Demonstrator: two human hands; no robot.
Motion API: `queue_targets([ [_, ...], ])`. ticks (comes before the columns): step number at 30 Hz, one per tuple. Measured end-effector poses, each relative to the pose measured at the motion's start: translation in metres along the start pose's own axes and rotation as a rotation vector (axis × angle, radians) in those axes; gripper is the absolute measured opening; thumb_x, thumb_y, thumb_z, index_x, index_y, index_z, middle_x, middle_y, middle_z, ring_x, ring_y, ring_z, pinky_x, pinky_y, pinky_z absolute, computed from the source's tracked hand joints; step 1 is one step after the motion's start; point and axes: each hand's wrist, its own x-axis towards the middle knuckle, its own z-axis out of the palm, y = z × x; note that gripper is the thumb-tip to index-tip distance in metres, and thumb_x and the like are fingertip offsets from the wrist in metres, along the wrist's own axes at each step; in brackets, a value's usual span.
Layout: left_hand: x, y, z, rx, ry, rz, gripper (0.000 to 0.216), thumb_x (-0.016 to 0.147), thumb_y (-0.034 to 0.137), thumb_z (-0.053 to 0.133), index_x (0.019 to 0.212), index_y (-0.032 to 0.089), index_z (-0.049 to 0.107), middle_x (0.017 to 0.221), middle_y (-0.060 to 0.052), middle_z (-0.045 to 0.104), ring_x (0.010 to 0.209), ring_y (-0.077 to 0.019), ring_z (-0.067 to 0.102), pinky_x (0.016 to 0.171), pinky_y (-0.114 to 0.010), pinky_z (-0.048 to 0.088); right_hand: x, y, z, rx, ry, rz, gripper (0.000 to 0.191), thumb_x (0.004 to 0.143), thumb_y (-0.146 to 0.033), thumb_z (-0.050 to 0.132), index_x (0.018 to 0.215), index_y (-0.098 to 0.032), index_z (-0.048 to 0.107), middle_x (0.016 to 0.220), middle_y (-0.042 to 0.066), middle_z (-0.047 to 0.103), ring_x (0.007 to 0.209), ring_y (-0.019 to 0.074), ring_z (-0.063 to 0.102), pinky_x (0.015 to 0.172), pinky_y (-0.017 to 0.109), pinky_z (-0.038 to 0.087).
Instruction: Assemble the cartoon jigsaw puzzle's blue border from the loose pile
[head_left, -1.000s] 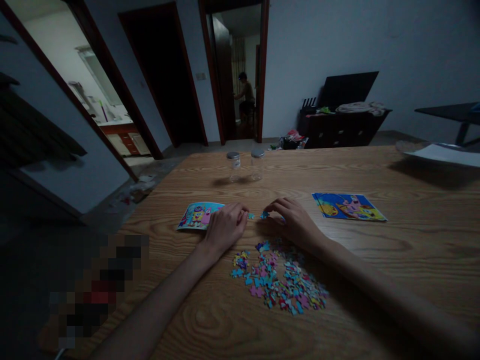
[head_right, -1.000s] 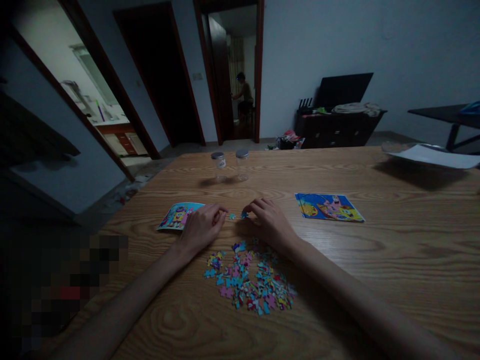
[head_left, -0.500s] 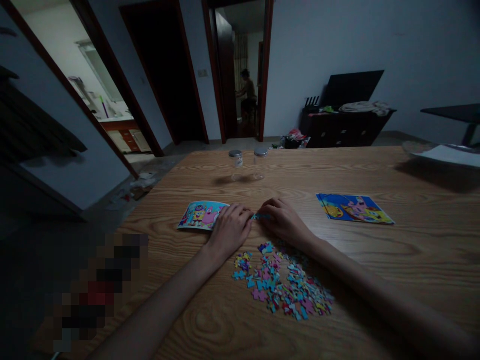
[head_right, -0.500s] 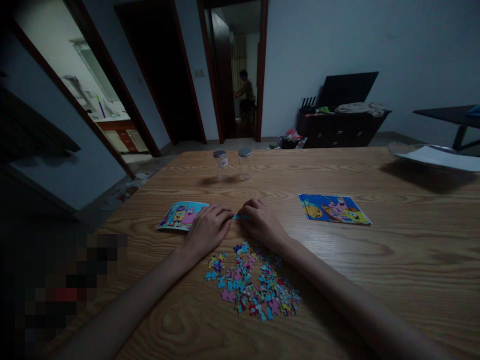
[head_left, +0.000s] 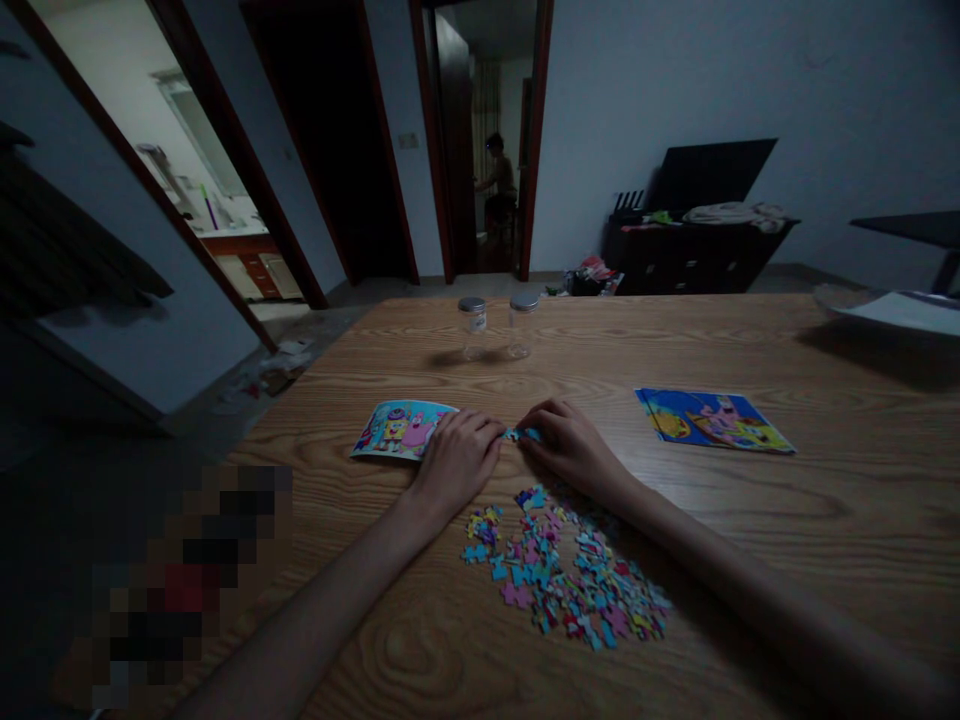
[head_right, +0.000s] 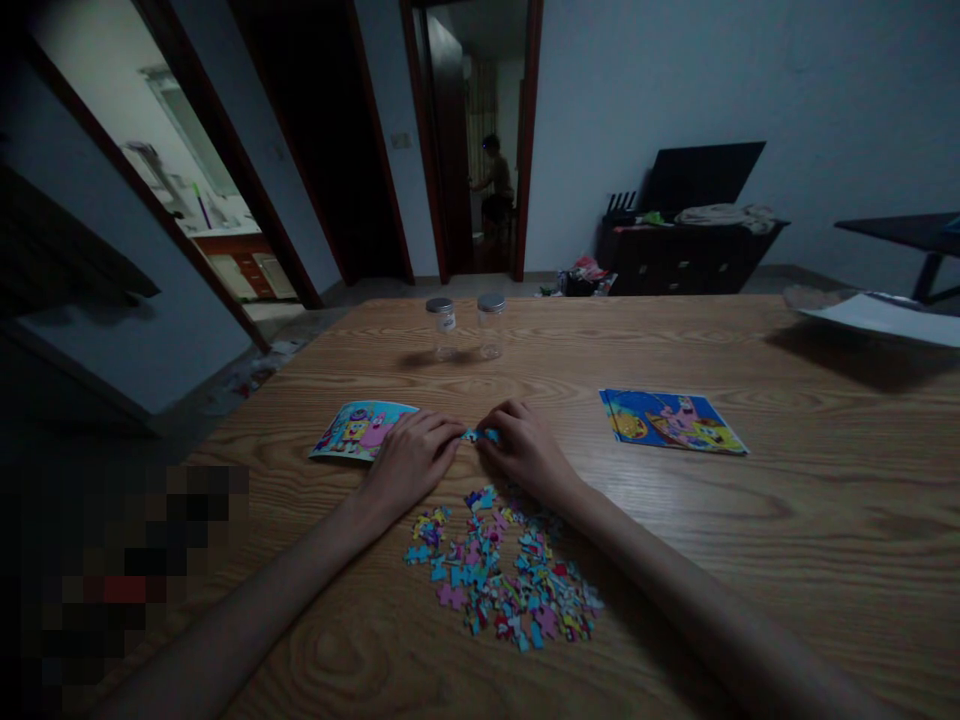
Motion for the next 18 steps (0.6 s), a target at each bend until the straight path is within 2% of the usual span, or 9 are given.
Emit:
queue_targets([
  [10, 0.001, -0.002, 0.002, -0.015, 0.004, -0.014, 0.018, 0.099, 0.017, 0.061, 0.114, 0.021, 0.072, 0.112, -0.006, 0.075, 0.107, -0.0251, 0.066, 0.097, -0.042, 0.048, 0.0004, -0.0005, -0.001, 0.02, 0.005, 0.021, 0.012, 0.094, -0.017, 0.067, 0.105, -0.021, 0.071, 0.104, 0.009, 0.067, 0.1, 0.0252, 0.063, 0.089, 0.043, 0.052],
  [18, 0.0011, -0.003, 0.0004, 0.023, 0.008, -0.016, 0.016, 0.099, 0.018, 0.061, 0.112, 0.02, 0.069, 0.111, -0.007, 0.074, 0.107, -0.0258, 0.065, 0.097, -0.042, 0.048, -0.0004, 0.0009, -0.0006, 0.083, 0.013, 0.048, 0.013, 0.095, -0.023, 0.066, 0.106, -0.021, 0.07, 0.106, 0.01, 0.068, 0.102, 0.0265, 0.063, 0.091, 0.044, 0.052],
])
